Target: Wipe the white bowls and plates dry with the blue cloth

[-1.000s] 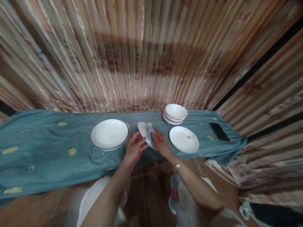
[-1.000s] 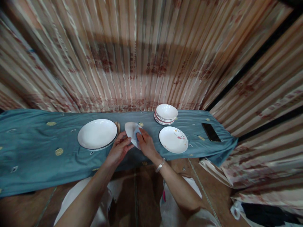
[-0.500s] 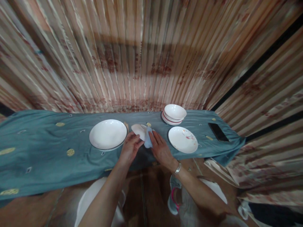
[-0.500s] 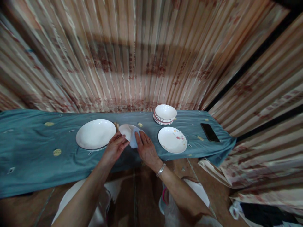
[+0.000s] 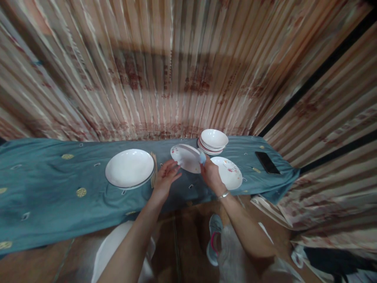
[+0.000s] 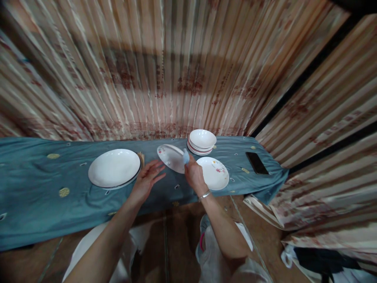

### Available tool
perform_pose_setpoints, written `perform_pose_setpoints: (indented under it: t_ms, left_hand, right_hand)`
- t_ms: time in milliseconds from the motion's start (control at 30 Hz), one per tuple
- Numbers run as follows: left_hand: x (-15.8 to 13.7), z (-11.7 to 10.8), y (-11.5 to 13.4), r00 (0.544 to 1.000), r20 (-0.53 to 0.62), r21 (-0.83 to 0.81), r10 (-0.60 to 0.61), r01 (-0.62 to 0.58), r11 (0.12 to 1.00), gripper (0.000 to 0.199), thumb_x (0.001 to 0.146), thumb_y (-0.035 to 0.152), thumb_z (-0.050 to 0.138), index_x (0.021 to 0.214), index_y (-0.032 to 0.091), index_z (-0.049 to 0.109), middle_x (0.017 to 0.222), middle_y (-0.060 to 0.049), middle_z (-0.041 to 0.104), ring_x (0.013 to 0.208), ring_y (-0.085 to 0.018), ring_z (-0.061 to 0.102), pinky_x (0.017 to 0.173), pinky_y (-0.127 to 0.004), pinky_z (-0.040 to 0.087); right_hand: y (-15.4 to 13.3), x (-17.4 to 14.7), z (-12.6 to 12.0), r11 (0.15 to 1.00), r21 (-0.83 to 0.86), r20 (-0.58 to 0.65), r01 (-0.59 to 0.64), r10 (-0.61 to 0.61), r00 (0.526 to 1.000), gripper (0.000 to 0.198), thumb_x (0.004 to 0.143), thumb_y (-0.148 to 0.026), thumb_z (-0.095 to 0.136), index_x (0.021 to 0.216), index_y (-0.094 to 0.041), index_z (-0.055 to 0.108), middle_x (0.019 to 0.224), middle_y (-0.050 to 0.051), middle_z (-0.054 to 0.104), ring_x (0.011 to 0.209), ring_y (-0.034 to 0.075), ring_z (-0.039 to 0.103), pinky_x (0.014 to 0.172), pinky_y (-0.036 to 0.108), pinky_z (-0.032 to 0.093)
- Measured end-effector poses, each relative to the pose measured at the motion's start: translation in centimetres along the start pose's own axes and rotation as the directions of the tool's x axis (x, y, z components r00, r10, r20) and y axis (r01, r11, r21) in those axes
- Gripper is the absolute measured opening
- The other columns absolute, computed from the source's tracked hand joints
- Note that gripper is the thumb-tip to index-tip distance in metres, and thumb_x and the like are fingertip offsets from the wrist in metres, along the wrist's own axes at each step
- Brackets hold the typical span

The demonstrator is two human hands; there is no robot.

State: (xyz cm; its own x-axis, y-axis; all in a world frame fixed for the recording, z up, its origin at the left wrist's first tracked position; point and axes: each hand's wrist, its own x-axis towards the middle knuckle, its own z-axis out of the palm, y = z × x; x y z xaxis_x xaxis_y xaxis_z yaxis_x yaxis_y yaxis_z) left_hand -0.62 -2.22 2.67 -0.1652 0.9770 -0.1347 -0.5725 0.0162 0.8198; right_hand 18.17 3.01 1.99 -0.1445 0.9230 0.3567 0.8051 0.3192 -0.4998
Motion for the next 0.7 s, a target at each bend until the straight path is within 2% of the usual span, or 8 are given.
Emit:
perform_pose_setpoints:
  t_ms: [100, 233, 300, 367, 433, 533, 600, 700]
  left_hand:
    - [0.3, -0.9, 0.0, 0.997, -0.056, 0.053, 0.062, -0.059, 0.997, 0.038, 0.063, 0.023, 0.083, 0.098, 0.020, 0.068, 0.114, -0.009, 0.068, 0.113, -0.027, 0.062, 0.096, -0.043, 0.050]
    - [0.8, -2.2, 0.2, 0.974, -0.172, 0.129, 0.148, -0.127, 0.984, 0.035, 0.062, 0.014, 0.081, 0.094, 0.022, 0.070, 0.114, -0.006, 0.069, 0.121, -0.024, 0.058, 0.106, -0.038, 0.042]
    - [0.8, -2.7, 0.3, 0.961, -0.223, 0.128, 0.166, -0.140, 0.982, 0.035, 0.061, 0.012, 0.081, 0.092, 0.024, 0.070, 0.115, -0.004, 0.070, 0.126, -0.023, 0.055, 0.108, -0.036, 0.039]
    - [0.4, -2.9, 0.3, 0.962, -0.250, 0.070, 0.111, -0.096, 0.993, 0.034, 0.062, 0.014, 0.082, 0.092, 0.025, 0.070, 0.118, -0.004, 0.069, 0.129, -0.023, 0.052, 0.108, -0.038, 0.040]
    - [-0.3, -2.9, 0.3, 0.976, -0.215, -0.001, -0.019, 0.019, 1.000, 0.031, 0.063, 0.021, 0.083, 0.091, 0.023, 0.070, 0.119, -0.006, 0.069, 0.128, -0.027, 0.052, 0.104, -0.043, 0.044]
    - [-1.6, -2.4, 0.2, 0.976, -0.038, -0.018, -0.214, 0.214, 0.977, 0.029, 0.063, 0.033, 0.085, 0.084, 0.018, 0.070, 0.116, -0.011, 0.070, 0.123, -0.032, 0.056, 0.095, -0.050, 0.051]
    - [-2.2, -2.0, 0.2, 0.964, 0.016, -0.040, -0.267, 0.267, 0.963, 0.030, 0.060, 0.032, 0.087, 0.081, 0.017, 0.070, 0.110, -0.011, 0.072, 0.118, -0.033, 0.059, 0.091, -0.052, 0.053]
    - [-2.4, -1.6, 0.1, 0.964, 0.031, -0.094, -0.265, 0.267, 0.959, 0.033, 0.058, 0.027, 0.087, 0.085, 0.017, 0.072, 0.106, -0.010, 0.074, 0.111, -0.033, 0.064, 0.090, -0.054, 0.054]
  right_hand:
    - [0.9, 0.6, -0.1, 0.979, 0.146, -0.030, -0.144, 0.150, 0.988, 0.036, 0.084, -0.024, 0.045, 0.114, -0.012, 0.059, 0.084, 0.013, 0.071, 0.078, 0.028, 0.066, 0.074, 0.035, 0.048]
    - [2.2, 0.9, 0.6, 0.814, 0.522, -0.008, -0.254, 0.302, 0.953, 0.012, 0.073, -0.033, 0.055, 0.073, -0.022, 0.060, 0.069, 0.003, 0.065, 0.078, 0.023, 0.059, 0.074, 0.033, 0.044]
    - [2.6, 0.9, 1.1, 0.751, 0.600, 0.026, -0.278, 0.328, 0.944, 0.018, 0.070, -0.040, 0.057, 0.063, -0.023, 0.055, 0.063, 0.000, 0.062, 0.073, 0.021, 0.055, 0.071, 0.032, 0.043]
    - [2.6, 0.8, 1.5, 0.693, 0.657, 0.067, -0.298, 0.341, 0.938, 0.026, 0.068, -0.047, 0.059, 0.062, -0.022, 0.055, 0.060, -0.001, 0.060, 0.068, 0.019, 0.054, 0.068, 0.032, 0.044]
    - [2.3, 0.5, 2.0, 0.614, 0.721, 0.119, -0.321, 0.346, 0.930, 0.034, 0.067, -0.054, 0.061, 0.066, -0.020, 0.057, 0.061, 0.000, 0.061, 0.065, 0.018, 0.056, 0.067, 0.033, 0.046]
    - [1.6, 0.2, 2.7, 0.510, 0.782, 0.199, -0.359, 0.341, 0.919, 0.042, 0.065, -0.060, 0.064, 0.071, -0.019, 0.060, 0.061, 0.002, 0.064, 0.062, 0.019, 0.059, 0.065, 0.034, 0.049]
    - [1.1, -0.1, 3.2, 0.468, 0.796, 0.241, -0.385, 0.338, 0.910, 0.045, 0.064, -0.062, 0.066, 0.072, -0.019, 0.060, 0.061, 0.003, 0.065, 0.060, 0.019, 0.061, 0.064, 0.035, 0.051]
    - [0.5, -0.3, 3.9, 0.450, 0.791, 0.280, -0.414, 0.334, 0.900, 0.049, 0.062, -0.066, 0.066, 0.073, -0.018, 0.062, 0.061, 0.004, 0.066, 0.059, 0.019, 0.062, 0.063, 0.035, 0.053]
